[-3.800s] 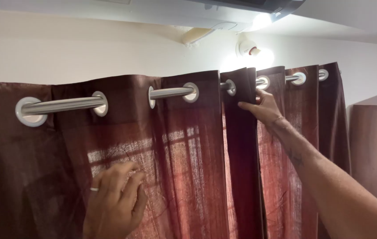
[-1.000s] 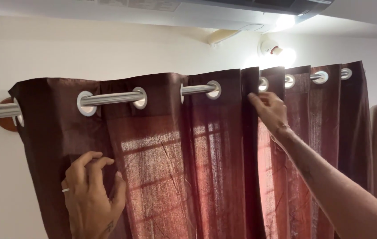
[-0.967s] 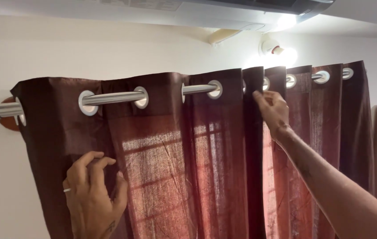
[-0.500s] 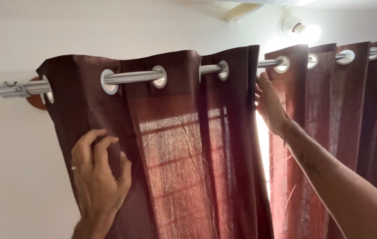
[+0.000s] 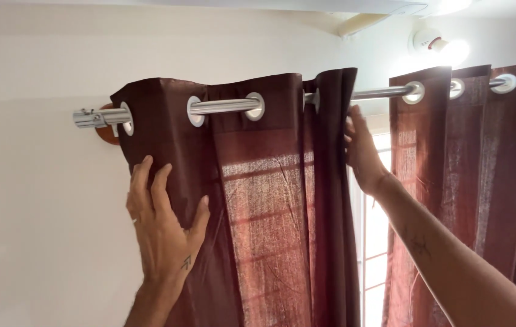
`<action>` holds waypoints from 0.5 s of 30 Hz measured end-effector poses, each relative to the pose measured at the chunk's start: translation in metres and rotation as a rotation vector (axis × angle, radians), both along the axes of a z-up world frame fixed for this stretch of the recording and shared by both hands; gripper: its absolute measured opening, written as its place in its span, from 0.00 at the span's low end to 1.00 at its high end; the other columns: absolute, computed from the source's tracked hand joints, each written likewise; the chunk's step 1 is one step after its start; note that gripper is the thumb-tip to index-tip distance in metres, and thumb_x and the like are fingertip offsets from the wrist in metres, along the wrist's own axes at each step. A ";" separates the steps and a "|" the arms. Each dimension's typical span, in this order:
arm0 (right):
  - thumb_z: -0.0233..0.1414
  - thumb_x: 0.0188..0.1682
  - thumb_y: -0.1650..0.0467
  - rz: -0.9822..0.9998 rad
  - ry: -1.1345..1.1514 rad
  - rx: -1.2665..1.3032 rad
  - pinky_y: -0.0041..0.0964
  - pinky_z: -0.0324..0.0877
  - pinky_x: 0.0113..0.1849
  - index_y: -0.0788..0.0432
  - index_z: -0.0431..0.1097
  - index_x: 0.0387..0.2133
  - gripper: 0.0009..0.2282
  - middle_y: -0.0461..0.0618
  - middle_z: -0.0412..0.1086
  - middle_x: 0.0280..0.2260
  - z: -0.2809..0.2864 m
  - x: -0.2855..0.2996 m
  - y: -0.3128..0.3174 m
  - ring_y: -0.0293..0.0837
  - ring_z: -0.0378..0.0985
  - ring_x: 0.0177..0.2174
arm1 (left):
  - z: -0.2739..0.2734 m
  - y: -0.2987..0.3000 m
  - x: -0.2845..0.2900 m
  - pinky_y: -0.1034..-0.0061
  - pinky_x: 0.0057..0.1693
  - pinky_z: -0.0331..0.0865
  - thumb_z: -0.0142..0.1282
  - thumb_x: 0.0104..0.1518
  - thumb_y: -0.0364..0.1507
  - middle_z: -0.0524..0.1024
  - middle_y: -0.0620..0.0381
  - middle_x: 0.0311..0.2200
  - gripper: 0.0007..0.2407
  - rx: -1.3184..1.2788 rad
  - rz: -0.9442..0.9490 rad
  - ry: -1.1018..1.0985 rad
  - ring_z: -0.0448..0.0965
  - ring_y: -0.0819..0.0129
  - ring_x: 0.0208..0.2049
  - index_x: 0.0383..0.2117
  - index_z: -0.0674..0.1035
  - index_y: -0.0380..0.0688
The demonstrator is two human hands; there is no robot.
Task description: The person hangs a maroon curtain onto a silver curtain rod using the grommets. They adjust the fabric to ensure it is evenly distributed and properly aligned along the rod. The person also gathers and folds the curtain to the side to check the fit and appearance.
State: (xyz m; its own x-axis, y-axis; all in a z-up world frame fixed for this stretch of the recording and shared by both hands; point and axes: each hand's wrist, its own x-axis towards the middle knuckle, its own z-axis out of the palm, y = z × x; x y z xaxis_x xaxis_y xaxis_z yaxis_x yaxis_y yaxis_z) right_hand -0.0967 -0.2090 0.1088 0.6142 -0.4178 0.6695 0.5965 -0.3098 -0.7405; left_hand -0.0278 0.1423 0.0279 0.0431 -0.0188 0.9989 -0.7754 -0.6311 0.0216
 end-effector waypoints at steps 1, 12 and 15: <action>0.32 0.39 0.36 0.066 0.086 -0.020 0.72 0.38 0.63 0.47 0.33 0.73 0.50 0.59 0.37 0.72 -0.001 0.000 0.003 0.61 0.41 0.69 | 0.000 0.000 0.001 0.40 0.70 0.53 0.67 0.53 0.36 0.52 0.35 0.68 0.34 -0.016 -0.043 0.045 0.53 0.38 0.70 0.64 0.63 0.35; 0.31 0.42 0.35 0.339 0.097 -0.095 0.72 0.42 0.64 0.55 0.35 0.72 0.51 0.64 0.40 0.73 -0.020 0.005 0.031 0.66 0.46 0.70 | -0.011 0.013 0.021 0.46 0.71 0.56 0.61 0.60 0.38 0.52 0.31 0.68 0.37 -0.122 -0.325 0.311 0.54 0.37 0.70 0.69 0.54 0.30; 0.30 0.42 0.34 0.196 0.079 -0.039 0.70 0.40 0.66 0.56 0.36 0.73 0.52 0.65 0.38 0.73 -0.022 0.005 0.050 0.66 0.42 0.70 | -0.015 0.015 0.021 0.47 0.71 0.56 0.59 0.61 0.40 0.53 0.32 0.67 0.36 -0.123 -0.343 0.373 0.55 0.39 0.70 0.68 0.54 0.30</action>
